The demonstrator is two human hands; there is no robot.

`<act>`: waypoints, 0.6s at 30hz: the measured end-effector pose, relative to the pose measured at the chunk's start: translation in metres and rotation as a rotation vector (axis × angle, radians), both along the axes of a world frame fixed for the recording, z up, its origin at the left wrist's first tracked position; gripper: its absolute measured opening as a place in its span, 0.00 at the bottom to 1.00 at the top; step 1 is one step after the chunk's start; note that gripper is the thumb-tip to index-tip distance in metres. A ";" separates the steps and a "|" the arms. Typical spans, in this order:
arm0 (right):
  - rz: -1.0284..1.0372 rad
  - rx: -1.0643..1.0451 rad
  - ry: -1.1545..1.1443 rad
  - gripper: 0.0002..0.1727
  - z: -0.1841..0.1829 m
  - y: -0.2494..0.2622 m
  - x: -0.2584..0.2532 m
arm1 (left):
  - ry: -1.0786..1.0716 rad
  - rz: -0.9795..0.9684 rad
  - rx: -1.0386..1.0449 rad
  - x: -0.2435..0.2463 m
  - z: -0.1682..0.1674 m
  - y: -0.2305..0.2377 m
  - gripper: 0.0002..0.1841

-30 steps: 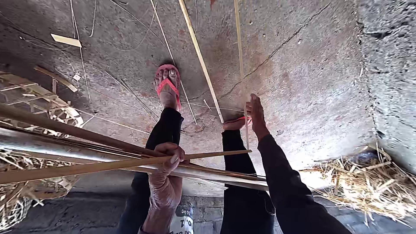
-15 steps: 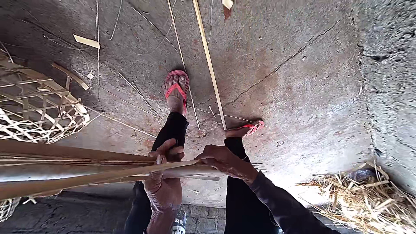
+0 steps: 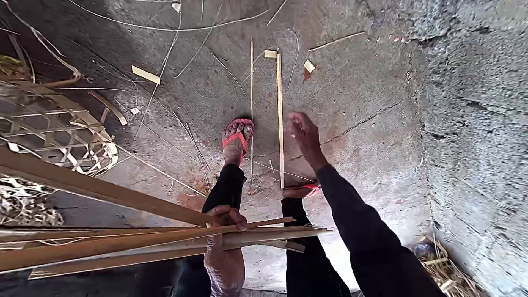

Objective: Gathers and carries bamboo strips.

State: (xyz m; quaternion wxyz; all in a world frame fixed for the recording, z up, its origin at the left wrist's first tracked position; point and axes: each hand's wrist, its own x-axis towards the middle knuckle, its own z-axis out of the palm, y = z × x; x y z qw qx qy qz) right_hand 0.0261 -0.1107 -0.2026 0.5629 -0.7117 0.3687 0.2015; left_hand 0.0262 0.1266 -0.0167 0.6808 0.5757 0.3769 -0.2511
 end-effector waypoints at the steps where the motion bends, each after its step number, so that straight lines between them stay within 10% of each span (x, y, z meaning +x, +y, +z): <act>1: 0.014 -0.094 -0.018 0.21 -0.023 -0.010 0.025 | 0.006 -0.005 -0.008 0.003 0.000 0.002 0.24; 8: 0.302 -0.438 0.211 0.31 -0.094 -0.033 0.132 | 0.019 -0.006 -0.066 0.020 -0.003 0.020 0.26; 18: 0.434 -0.595 0.128 0.20 -0.109 -0.029 0.118 | 0.078 0.052 -0.115 0.018 -0.001 0.010 0.26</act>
